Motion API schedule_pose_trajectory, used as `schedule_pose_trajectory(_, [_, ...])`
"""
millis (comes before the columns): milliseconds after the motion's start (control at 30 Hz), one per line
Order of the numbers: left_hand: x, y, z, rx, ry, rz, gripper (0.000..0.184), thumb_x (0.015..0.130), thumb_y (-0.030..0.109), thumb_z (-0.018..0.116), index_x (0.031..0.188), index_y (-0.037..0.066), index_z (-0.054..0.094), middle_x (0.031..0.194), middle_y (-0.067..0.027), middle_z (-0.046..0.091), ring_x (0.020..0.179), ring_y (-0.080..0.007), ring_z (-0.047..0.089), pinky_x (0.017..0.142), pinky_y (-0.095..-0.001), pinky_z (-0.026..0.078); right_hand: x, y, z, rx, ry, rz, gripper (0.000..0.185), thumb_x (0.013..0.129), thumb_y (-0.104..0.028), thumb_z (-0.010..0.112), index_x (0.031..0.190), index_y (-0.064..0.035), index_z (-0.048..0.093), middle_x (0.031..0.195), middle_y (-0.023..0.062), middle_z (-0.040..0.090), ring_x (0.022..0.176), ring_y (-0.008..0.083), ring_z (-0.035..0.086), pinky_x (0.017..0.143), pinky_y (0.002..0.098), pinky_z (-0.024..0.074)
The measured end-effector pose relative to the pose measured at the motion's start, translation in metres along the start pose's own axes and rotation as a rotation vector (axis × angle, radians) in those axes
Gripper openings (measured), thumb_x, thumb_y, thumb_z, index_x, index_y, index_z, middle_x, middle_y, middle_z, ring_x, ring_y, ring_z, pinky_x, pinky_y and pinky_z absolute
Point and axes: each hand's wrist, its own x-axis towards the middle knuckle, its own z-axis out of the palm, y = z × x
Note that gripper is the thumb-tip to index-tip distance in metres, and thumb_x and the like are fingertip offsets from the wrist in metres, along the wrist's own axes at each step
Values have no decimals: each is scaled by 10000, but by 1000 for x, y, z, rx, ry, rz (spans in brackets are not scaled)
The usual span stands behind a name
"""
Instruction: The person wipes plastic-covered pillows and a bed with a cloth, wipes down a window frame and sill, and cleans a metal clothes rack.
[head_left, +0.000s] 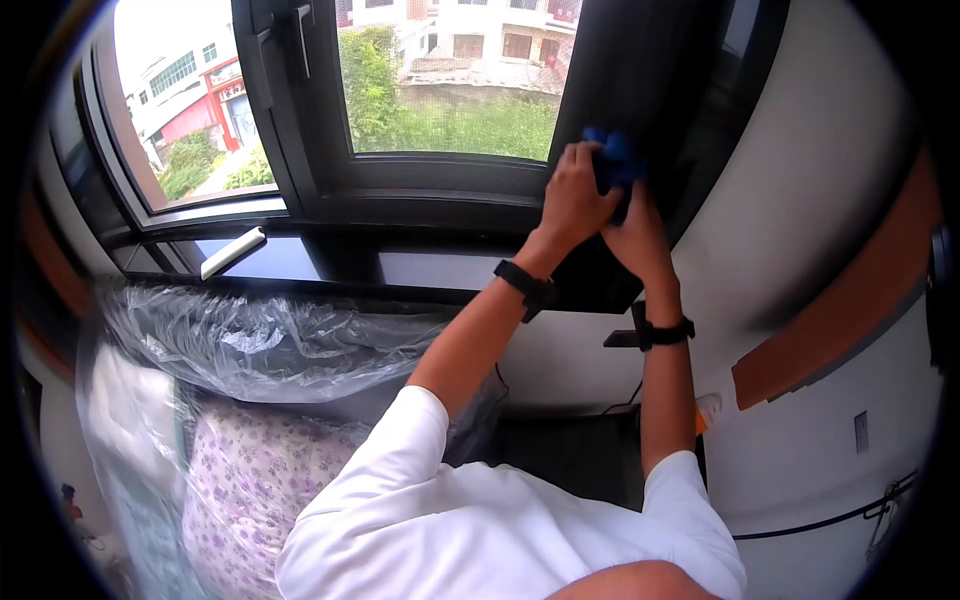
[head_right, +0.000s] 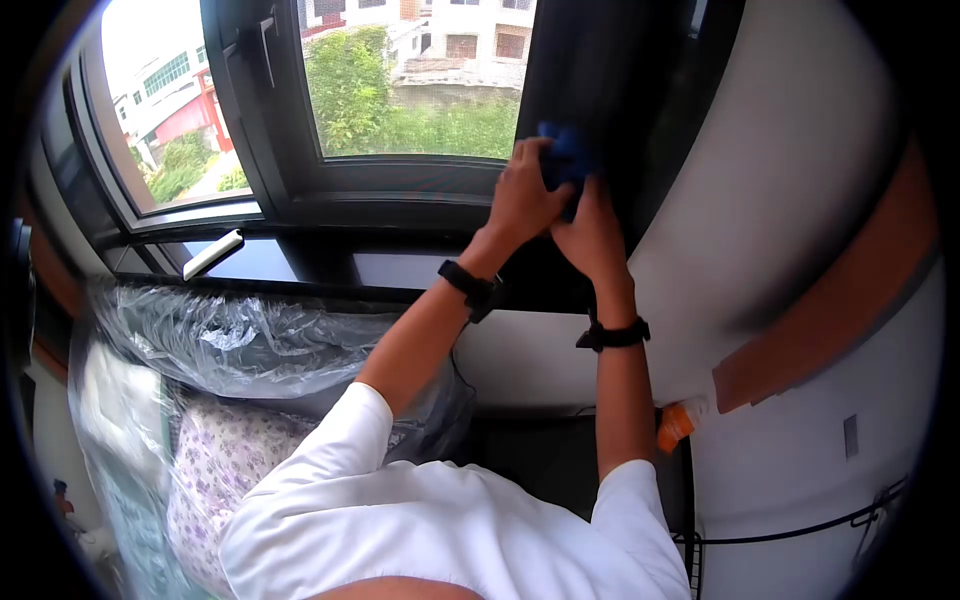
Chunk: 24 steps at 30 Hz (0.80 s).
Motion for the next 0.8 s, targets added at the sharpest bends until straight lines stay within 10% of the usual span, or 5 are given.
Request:
schedule_pose_trajectory(400, [-13, -90, -18, 599, -136, 186, 490, 740, 211, 704, 1133, -30, 538, 1090, -202, 542, 1047, -378, 569, 918, -443, 456, 5, 22, 134, -142, 251, -115, 604, 796, -239, 661, 1224, 139, 460, 1182, 364, 498, 1075, 479, 530, 924, 485, 457])
schedule_pose_trajectory(467, [-40, -105, -15, 642, -260, 65, 492, 737, 225, 703, 1121, -37, 540, 1073, -195, 543, 1062, -374, 559, 927, -446, 445, -19, 37, 159, -89, -306, 60, 753, 802, -280, 694, 1347, 120, 361, 1289, 450, 397, 1190, 540, 447, 1054, 502, 364])
schedule_pose_trajectory(600, [-42, -100, -13, 659, -319, -44, 516, 787, 325, 687, 1103, -60, 553, 1083, -201, 554, 1086, -369, 548, 942, -451, 432, -23, 40, 158, -6, -347, -33, 731, 815, -289, 678, 1323, 125, 354, 1250, 435, 431, 1145, 544, 474, 1007, 509, 401])
schedule_pose_trajectory(800, [5, -62, -23, 253, -95, 13, 446, 911, 338, 576, 1164, -30, 577, 1109, -266, 569, 1092, -371, 561, 928, -440, 452, 48, 3, 75, 90, 92, 49, 586, 892, -279, 593, 1266, 124, 392, 1211, 382, 486, 1111, 505, 521, 946, 471, 460])
